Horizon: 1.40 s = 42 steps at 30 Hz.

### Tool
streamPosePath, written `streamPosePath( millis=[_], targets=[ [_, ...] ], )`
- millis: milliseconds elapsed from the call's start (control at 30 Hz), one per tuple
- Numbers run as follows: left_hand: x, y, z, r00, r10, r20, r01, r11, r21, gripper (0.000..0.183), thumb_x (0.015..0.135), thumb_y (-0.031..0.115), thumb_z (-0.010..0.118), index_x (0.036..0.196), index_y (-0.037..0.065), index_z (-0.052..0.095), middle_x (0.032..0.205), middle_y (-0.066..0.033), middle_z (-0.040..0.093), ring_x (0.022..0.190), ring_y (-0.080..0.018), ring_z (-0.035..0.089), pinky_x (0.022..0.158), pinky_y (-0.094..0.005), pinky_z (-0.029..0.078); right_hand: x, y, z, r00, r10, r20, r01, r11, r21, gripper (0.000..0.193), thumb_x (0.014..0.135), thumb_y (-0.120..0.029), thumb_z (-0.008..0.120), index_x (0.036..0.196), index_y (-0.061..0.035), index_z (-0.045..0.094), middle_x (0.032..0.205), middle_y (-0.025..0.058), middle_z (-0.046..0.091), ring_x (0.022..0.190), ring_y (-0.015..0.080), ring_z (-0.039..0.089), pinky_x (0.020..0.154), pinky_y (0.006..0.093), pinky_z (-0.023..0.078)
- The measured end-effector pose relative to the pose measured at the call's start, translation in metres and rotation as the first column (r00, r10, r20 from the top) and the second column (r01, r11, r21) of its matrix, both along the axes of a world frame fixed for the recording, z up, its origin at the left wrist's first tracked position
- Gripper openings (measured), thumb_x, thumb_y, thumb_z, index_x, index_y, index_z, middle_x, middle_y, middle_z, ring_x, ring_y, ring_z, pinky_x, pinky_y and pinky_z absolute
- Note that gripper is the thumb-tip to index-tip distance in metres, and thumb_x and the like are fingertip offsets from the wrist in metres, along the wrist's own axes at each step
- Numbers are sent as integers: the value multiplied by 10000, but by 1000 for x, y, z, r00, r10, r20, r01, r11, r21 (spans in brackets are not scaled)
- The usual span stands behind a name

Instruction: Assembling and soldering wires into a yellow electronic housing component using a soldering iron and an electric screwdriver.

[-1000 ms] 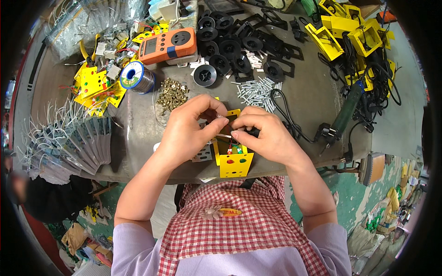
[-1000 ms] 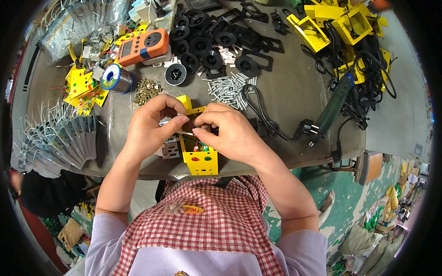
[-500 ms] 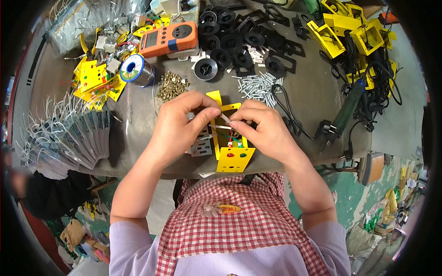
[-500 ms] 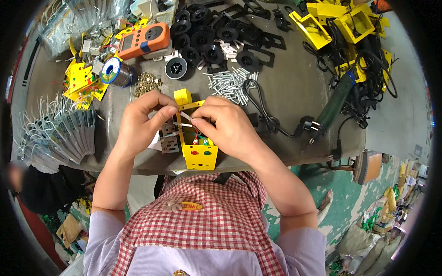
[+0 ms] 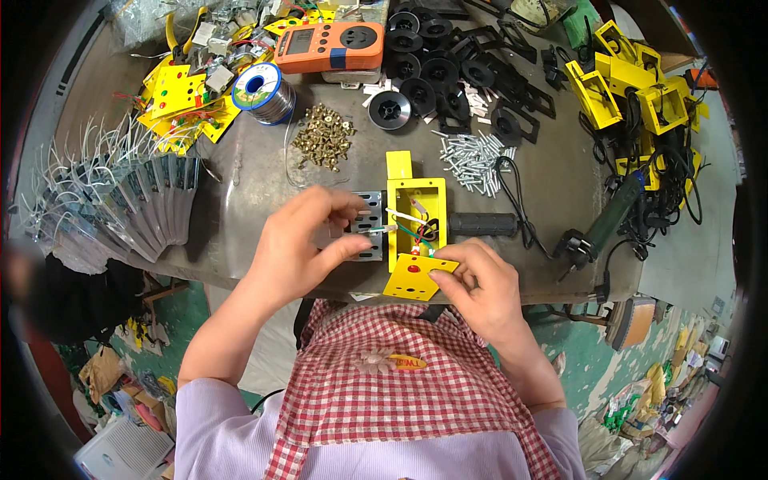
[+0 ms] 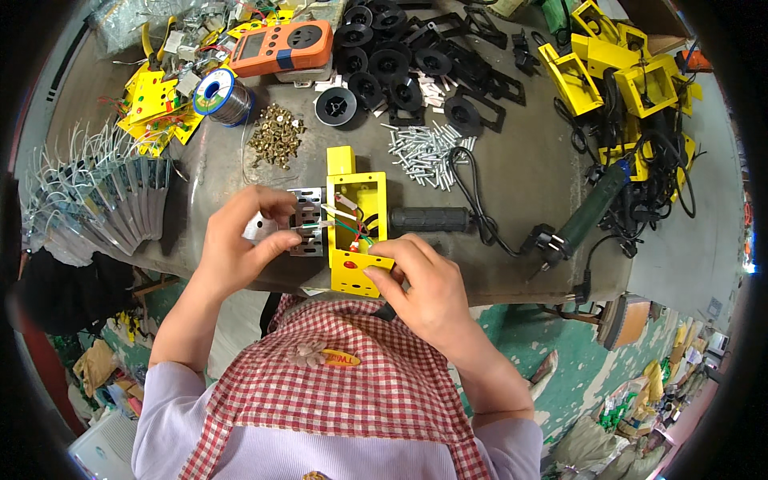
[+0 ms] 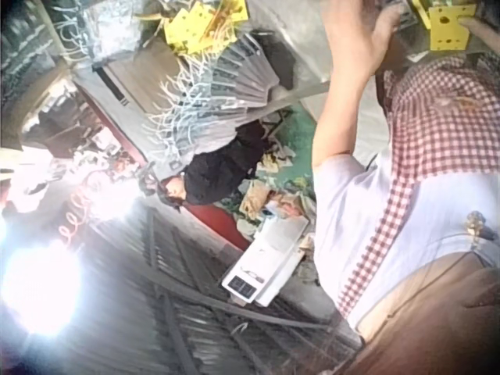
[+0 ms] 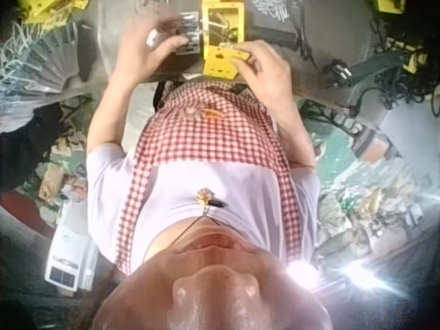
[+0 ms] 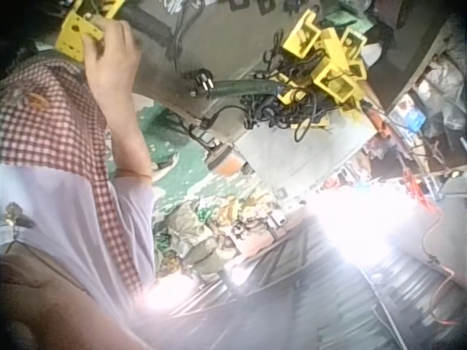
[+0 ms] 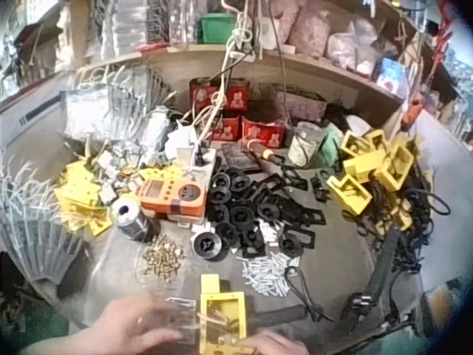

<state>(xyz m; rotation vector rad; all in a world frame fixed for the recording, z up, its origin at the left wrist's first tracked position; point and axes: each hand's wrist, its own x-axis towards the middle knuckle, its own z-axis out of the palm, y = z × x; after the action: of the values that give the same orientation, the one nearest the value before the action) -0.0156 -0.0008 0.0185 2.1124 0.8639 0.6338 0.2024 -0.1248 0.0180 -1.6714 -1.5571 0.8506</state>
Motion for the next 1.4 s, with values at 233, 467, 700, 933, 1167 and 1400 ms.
streamPosePath(
  millis=[233,467,700,933,1167,1400],
  targets=[
    [11,4,-3,999,22,35,-22,1000,8,94,779,43,690,828,-5,626,843,-102,628,785,-224,618,703,-309,481,-4,-3,-1,996,14,-84,-12,1000,19,235,832,-28,687,1050,-12,600,865,82,638,652,128,647,592,247,509],
    [45,52,6,985,-170,-1,168,978,-121,90,796,62,637,822,-16,602,795,-106,589,748,-201,583,688,-316,472,-42,10,-3,829,110,-548,-145,989,-21,382,854,9,636,1222,1,534,974,113,665,956,178,673,803,275,537],
    [41,50,-3,993,-110,34,107,767,-633,69,795,61,634,788,-2,610,838,-42,567,775,-137,556,718,-268,447,-24,23,-1,993,-101,-60,109,984,140,146,794,-48,696,934,-45,654,859,88,616,804,234,622,702,339,496],
    [31,45,-2,951,-284,121,303,777,-552,53,792,64,635,800,12,625,959,-48,532,962,-160,513,865,-300,404,-13,46,-13,998,-47,-37,56,954,294,162,743,-57,742,885,-41,664,845,67,583,785,225,594,694,328,482],
    [33,28,22,975,-192,112,215,942,-258,132,818,139,676,868,26,632,972,-74,552,998,-198,522,890,-326,406,-11,45,-9,993,-71,-93,85,985,149,174,766,-60,737,934,-43,692,850,72,633,727,189,632,648,284,503],
    [37,27,3,926,-308,217,376,796,-474,204,832,155,675,967,23,597,981,-81,558,969,-223,534,869,-326,417,-7,48,-14,995,15,-97,7,975,223,152,782,-43,722,926,-21,676,843,71,640,713,179,635,633,278,504]
  ],
)
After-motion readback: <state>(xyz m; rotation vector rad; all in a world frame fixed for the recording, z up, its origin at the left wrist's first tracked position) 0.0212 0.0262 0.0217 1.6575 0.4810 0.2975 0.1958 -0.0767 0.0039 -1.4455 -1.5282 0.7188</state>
